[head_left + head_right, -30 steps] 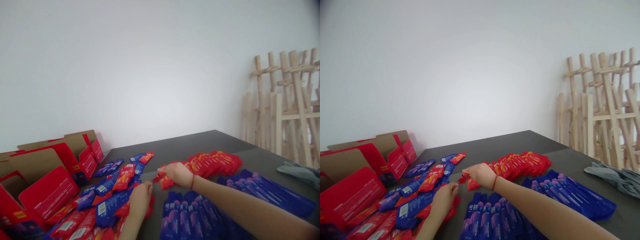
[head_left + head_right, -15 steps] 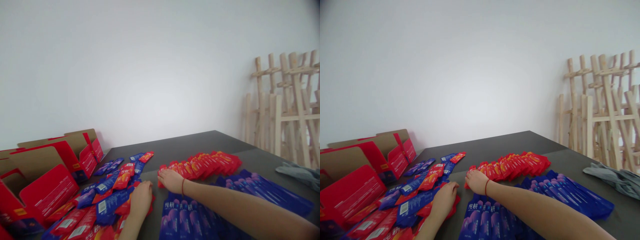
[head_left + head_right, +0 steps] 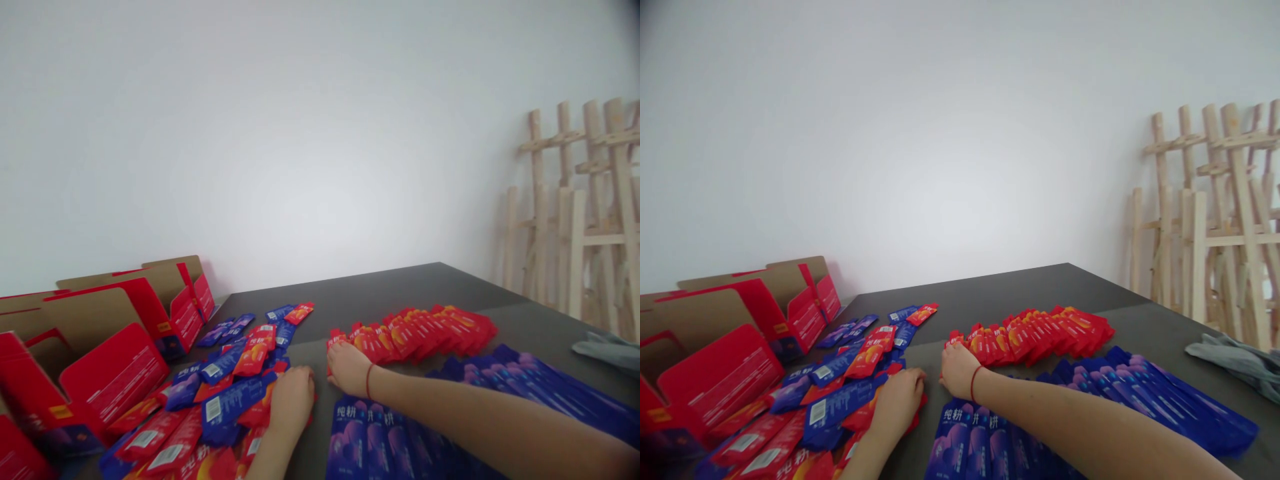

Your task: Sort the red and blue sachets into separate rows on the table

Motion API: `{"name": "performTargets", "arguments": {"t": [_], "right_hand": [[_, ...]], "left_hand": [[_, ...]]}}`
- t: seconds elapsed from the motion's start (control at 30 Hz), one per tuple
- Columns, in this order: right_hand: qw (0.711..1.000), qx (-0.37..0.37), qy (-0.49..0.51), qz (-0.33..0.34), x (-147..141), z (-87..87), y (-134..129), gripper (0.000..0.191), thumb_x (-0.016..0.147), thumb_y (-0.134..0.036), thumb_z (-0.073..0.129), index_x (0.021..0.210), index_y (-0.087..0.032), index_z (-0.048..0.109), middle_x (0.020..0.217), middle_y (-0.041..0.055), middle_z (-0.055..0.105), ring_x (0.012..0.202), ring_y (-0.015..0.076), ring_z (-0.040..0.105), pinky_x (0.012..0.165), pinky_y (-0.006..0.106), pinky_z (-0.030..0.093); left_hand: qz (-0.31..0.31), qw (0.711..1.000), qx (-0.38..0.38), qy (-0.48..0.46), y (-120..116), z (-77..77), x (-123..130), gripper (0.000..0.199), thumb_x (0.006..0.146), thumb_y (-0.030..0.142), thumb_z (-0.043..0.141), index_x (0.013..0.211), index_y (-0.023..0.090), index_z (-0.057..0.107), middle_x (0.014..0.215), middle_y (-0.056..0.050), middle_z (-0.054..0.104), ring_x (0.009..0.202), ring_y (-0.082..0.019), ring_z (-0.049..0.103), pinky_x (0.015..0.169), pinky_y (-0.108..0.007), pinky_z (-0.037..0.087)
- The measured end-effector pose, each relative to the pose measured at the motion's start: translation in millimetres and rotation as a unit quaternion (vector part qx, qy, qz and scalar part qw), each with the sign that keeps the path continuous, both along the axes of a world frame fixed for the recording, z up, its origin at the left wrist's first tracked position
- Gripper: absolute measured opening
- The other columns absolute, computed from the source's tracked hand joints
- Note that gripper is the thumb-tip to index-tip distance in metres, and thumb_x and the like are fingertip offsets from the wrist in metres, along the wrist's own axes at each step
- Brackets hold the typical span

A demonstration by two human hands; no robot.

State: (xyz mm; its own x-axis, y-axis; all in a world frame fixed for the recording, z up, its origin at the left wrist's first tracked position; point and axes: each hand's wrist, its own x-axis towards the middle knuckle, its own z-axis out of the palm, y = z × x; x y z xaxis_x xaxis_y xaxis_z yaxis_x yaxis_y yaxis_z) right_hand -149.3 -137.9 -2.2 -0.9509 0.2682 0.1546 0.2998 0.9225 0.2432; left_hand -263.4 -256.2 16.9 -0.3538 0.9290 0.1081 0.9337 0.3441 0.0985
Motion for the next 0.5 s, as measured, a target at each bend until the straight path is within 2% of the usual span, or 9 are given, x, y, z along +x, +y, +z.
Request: {"name": "performTargets", "arguments": {"t": [0.17, 0.23, 0.33, 0.43, 0.5], "right_hand": [[0.999, -0.037, 0.015, -0.011, 9.4, 0.3, 6.7, 0.036, 0.089, -0.037, 0.063, 0.104, -0.005, 0.070, 0.105, 0.0210, 0.067, 0.100, 0.0318, 0.060, 0.079, 0.042, 0.051], [0.998, -0.055, 0.026, -0.005, 16.4, -1.0, 12.8, 0.036, 0.089, -0.038, 0.062, 0.107, -0.007, 0.069, 0.108, 0.0194, 0.066, 0.105, 0.0310, 0.059, 0.085, 0.042, 0.050], [0.996, -0.081, 0.040, 0.011, 29.2, -4.0, 24.3, 0.040, 0.089, -0.041, 0.063, 0.117, -0.013, 0.065, 0.124, 0.0148, 0.063, 0.121, 0.0293, 0.053, 0.098, 0.044, 0.044], [0.989, -0.127, 0.051, 0.050, 40.2, -5.7, 35.0, 0.045, 0.088, -0.041, 0.065, 0.126, -0.018, 0.061, 0.137, 0.0112, 0.058, 0.134, 0.0282, 0.042, 0.107, 0.048, 0.037], [0.981, -0.163, 0.059, 0.085, 44.1, -4.0, 40.5, 0.046, 0.088, -0.039, 0.066, 0.128, -0.017, 0.060, 0.139, 0.0111, 0.057, 0.136, 0.0276, 0.040, 0.110, 0.047, 0.034]], "left_hand": [[0.000, 1.000, -0.002, -0.006, -1.5, -0.3, 0.0, 0.033, 0.093, 0.015, 0.039, 0.102, 0.019, 0.071, 0.102, -0.009, 0.075, 0.100, -0.022, 0.068, 0.087, -0.031, 0.046], [-0.001, 1.000, -0.002, -0.008, -1.6, -0.1, 0.5, 0.032, 0.093, 0.016, 0.040, 0.101, 0.019, 0.071, 0.101, -0.009, 0.075, 0.099, -0.022, 0.068, 0.086, -0.031, 0.046], [-0.007, 1.000, 0.003, -0.013, -1.1, 0.2, 1.1, 0.031, 0.093, 0.017, 0.040, 0.098, 0.020, 0.070, 0.100, -0.008, 0.075, 0.098, -0.022, 0.068, 0.084, -0.031, 0.045], [-0.017, 1.000, 0.009, -0.025, 0.8, 0.0, 1.1, 0.030, 0.092, 0.016, 0.040, 0.096, 0.019, 0.070, 0.099, -0.009, 0.074, 0.098, -0.023, 0.067, 0.084, -0.032, 0.045], [-0.025, 0.999, 0.014, -0.039, 4.0, -0.6, 1.7, 0.029, 0.091, 0.016, 0.041, 0.099, 0.019, 0.069, 0.103, -0.008, 0.074, 0.099, -0.022, 0.067, 0.084, -0.030, 0.045]]}}
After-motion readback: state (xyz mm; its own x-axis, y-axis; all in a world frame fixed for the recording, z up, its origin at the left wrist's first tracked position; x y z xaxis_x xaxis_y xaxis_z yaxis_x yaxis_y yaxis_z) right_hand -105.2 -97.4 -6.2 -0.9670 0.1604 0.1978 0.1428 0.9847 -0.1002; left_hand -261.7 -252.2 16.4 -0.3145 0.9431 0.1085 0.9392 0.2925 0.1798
